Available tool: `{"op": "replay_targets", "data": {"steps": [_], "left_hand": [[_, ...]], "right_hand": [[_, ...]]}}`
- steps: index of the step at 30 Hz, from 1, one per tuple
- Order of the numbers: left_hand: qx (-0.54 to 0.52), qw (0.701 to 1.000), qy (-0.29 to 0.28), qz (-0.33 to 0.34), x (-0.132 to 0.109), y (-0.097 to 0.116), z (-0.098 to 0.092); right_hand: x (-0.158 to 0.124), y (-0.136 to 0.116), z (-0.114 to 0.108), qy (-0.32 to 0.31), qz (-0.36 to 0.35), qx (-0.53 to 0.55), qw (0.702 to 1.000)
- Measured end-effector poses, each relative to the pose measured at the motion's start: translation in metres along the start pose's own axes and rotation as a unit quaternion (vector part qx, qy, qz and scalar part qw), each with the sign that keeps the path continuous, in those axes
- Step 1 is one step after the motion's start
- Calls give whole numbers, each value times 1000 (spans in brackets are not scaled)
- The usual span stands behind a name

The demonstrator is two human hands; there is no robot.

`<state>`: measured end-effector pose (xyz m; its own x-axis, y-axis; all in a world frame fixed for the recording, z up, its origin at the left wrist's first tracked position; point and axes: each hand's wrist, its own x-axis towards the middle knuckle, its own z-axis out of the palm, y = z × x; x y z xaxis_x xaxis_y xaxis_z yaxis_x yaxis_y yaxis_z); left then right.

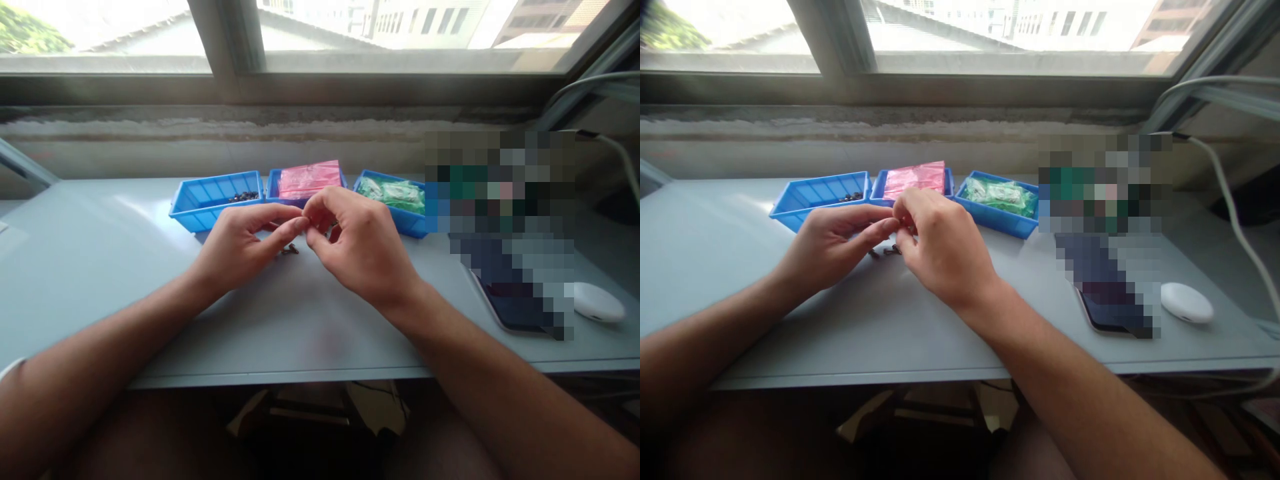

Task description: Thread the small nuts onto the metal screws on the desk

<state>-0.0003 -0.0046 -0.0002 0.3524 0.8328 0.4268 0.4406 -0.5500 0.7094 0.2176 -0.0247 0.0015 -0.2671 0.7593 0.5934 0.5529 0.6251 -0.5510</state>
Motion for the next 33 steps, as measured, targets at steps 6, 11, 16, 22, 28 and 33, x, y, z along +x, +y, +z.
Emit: {"op": "replay_targets", "data": {"steps": [6, 11, 16, 22, 28, 33], "left_hand": [[-87, 996, 12, -30, 0, -6, 1], [-80, 996, 26, -32, 0, -7, 3], [-57, 998, 32, -8, 0, -6, 4], [-135, 990, 7, -35, 0, -7, 7], [-99, 994, -1, -45, 2, -2, 2], [-79, 996, -26, -41, 2, 0, -1]], "right_hand": [[-2, 4, -1, -18, -9, 21, 1000], [-2, 1, -4, -7, 25, 34, 999], [0, -1, -3, -22, 37, 42, 998], [-1, 1, -1, -51, 62, 42, 996], [-1, 0, -1, -4, 6, 13, 1000], [0, 2, -3, -17, -9, 29, 999]]}}
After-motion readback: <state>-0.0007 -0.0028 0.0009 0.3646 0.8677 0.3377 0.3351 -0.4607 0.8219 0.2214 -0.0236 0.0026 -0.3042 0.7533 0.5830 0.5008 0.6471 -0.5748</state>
